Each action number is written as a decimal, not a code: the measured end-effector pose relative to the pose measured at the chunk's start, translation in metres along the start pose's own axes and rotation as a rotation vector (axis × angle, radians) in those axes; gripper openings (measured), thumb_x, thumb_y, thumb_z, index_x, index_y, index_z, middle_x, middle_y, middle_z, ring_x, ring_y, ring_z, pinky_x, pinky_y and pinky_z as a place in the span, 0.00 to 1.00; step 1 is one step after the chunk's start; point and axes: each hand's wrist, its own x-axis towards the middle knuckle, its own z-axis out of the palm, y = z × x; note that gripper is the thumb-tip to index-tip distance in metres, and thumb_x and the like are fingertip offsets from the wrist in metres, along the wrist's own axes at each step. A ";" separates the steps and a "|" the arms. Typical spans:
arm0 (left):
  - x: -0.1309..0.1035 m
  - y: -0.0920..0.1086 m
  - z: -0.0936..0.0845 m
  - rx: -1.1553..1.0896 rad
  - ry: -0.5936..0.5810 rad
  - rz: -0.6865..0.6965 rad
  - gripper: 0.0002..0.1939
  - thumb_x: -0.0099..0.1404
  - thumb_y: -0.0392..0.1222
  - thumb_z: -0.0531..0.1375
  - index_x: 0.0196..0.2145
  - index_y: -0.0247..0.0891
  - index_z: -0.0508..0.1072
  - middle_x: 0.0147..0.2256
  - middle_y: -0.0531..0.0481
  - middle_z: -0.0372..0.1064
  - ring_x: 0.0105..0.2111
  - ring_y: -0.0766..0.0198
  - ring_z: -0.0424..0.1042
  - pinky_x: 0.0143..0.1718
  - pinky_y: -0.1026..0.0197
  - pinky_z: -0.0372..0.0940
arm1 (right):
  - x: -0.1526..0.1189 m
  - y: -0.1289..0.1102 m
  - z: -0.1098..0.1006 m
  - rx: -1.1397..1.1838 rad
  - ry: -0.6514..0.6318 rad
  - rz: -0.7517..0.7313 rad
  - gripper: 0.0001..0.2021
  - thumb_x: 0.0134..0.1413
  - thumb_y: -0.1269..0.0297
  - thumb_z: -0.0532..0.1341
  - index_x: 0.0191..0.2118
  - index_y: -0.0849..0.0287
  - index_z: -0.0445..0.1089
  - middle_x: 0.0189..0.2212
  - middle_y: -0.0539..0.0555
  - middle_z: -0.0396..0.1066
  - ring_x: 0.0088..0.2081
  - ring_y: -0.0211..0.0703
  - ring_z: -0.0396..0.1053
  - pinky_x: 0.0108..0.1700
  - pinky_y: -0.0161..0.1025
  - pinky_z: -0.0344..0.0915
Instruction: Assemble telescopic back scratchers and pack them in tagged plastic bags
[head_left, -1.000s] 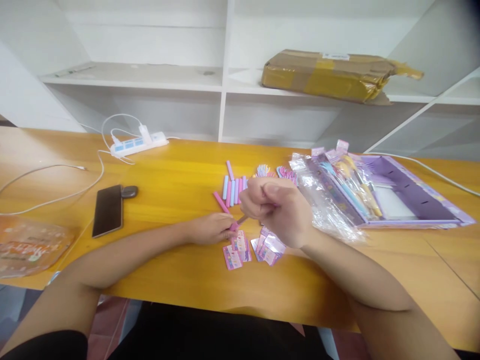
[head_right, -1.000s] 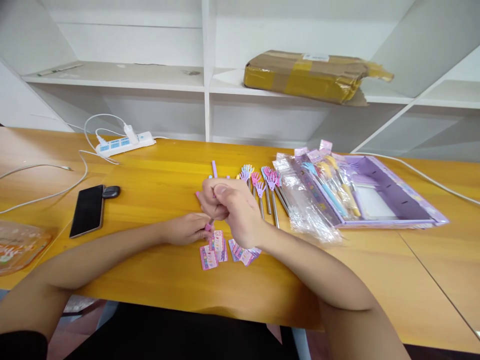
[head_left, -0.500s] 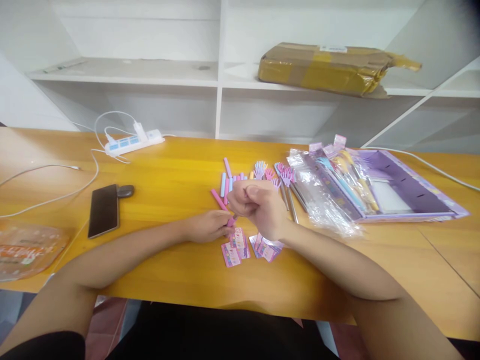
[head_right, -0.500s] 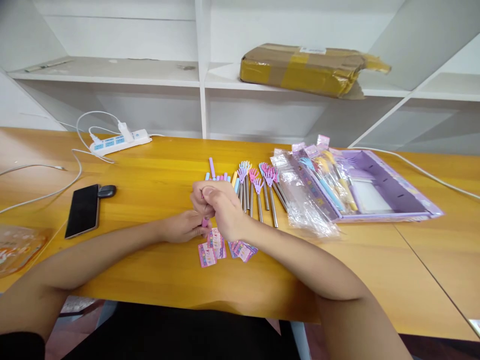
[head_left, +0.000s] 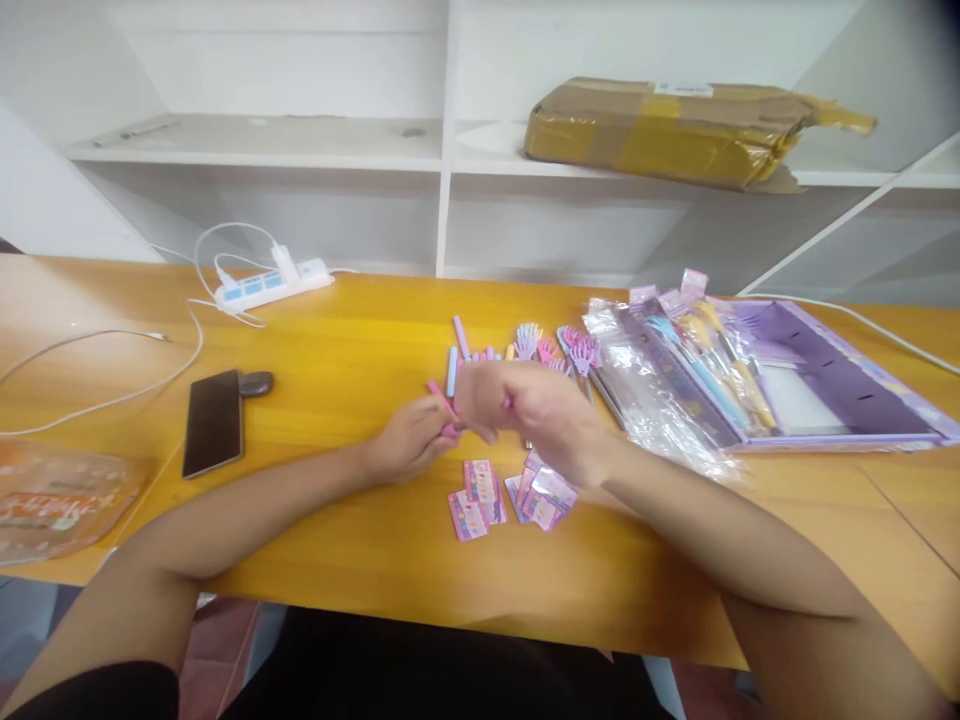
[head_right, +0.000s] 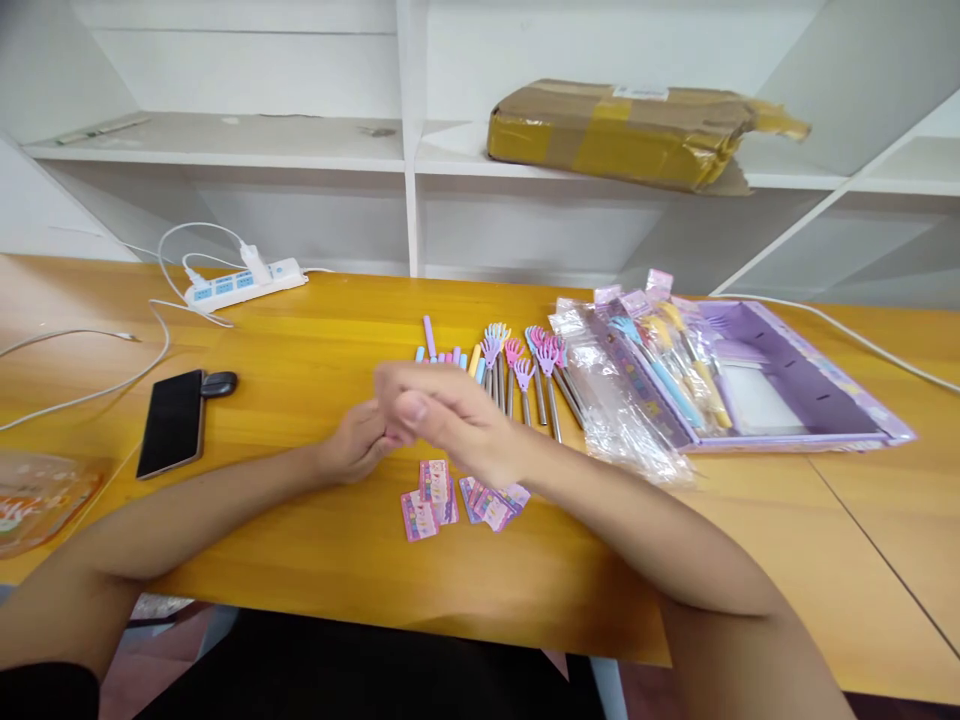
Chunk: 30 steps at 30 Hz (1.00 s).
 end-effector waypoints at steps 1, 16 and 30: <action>0.002 0.000 -0.003 -0.001 0.064 -0.019 0.32 0.83 0.61 0.39 0.48 0.40 0.77 0.45 0.39 0.76 0.49 0.52 0.72 0.56 0.49 0.70 | -0.002 0.002 -0.010 -0.155 0.027 -0.042 0.22 0.80 0.48 0.51 0.33 0.54 0.64 0.33 0.53 0.67 0.36 0.44 0.66 0.43 0.45 0.64; 0.008 -0.004 -0.017 0.481 -0.053 -0.141 0.23 0.84 0.56 0.48 0.45 0.38 0.75 0.44 0.42 0.84 0.38 0.56 0.83 0.37 0.60 0.69 | -0.098 0.057 -0.044 -1.041 0.085 0.132 0.11 0.77 0.59 0.60 0.46 0.58 0.77 0.37 0.57 0.78 0.37 0.46 0.76 0.41 0.42 0.68; 0.022 -0.041 -0.116 0.906 -0.009 -0.679 0.24 0.77 0.57 0.54 0.42 0.37 0.83 0.40 0.32 0.83 0.43 0.38 0.82 0.40 0.51 0.65 | -0.099 0.062 -0.132 -1.622 0.320 0.424 0.12 0.74 0.71 0.55 0.41 0.60 0.77 0.36 0.60 0.74 0.37 0.49 0.65 0.38 0.43 0.50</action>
